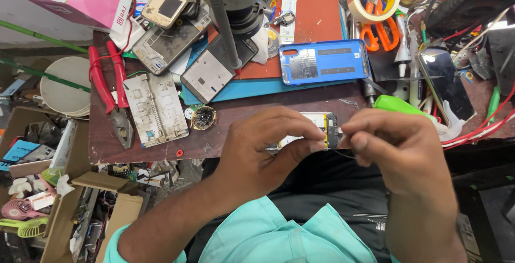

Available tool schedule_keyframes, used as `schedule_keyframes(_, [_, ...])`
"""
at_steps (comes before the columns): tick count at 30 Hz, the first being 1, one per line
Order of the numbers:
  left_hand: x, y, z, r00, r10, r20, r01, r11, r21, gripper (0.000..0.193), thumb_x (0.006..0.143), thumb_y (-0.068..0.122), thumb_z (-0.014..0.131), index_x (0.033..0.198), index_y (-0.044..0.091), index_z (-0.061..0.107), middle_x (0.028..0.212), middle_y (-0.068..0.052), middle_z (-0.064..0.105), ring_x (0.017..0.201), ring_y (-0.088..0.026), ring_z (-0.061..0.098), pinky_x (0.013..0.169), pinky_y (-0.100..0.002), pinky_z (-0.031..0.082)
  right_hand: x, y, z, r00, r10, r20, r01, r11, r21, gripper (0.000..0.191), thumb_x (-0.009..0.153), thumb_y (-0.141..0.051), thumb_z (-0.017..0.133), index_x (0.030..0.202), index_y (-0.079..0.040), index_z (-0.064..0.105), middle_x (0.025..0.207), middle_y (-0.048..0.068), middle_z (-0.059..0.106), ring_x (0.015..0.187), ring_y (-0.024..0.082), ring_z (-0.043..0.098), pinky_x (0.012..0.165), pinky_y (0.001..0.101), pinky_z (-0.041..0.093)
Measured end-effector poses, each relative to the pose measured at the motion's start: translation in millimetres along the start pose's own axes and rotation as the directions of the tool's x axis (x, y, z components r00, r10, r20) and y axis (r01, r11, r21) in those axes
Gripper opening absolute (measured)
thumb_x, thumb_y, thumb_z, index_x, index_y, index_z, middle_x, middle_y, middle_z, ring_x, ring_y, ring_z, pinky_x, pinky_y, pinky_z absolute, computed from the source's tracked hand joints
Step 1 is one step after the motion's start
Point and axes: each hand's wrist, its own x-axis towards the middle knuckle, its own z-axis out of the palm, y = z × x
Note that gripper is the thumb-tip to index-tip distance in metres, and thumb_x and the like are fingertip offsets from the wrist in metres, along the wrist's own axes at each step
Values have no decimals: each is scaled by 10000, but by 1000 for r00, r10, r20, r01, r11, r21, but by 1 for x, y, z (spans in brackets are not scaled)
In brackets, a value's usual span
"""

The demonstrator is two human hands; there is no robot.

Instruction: The person repairs a smartphone by applying adhesive to a small internal component and reattaching it to the device. They then place the phone into a blue case and test the screen functionality.

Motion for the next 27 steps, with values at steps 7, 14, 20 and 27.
schedule_keyframes(7, [-4, 5, 5, 999, -34, 30, 36, 997, -67, 137, 979, 79, 775, 1108, 88, 727, 1092, -51, 766, 1014, -183, 774, 887, -286, 628, -17, -19, 30, 914, -397, 85, 402, 857, -322, 222, 797, 50, 817, 1005, 38, 738, 962, 125, 736, 793, 99, 683, 704, 196, 524])
schedule_keyframes(14, [-3, 10, 1, 1000, -8, 17, 8, 1000, -8, 120, 954, 63, 787, 1064, 63, 738, 1077, -60, 768, 1015, -187, 772, 903, -293, 610, 6, -5, 2, 840, -524, -138, 380, 751, -539, 86, 957, 16, 754, 1042, 20, 738, 929, 88, 733, 784, 86, 675, 660, 184, 522])
schedule_keyframes(20, [0, 10, 1, 992, -60, -110, 66, 997, 44, 107, 928, 37, 785, 1027, 51, 746, 1024, -66, 768, 938, -165, 771, 822, -278, 600, 119, 16, -85, 792, -610, 21, -151, -230, -961, 224, 877, -368, 822, 966, -164, 843, 920, 69, 779, 870, 330, 727, 702, 440, 579])
schedule_keyframes(27, [0, 0, 0, 994, -52, -95, 62, 993, 105, 83, 930, 78, 775, 1003, 53, 744, 996, -55, 763, 911, -171, 749, 806, -288, 582, 195, 38, -120, 880, -250, -403, -463, -262, -847, 466, 710, -474, 866, 967, -92, 798, 955, 168, 767, 845, 361, 745, 719, 475, 585])
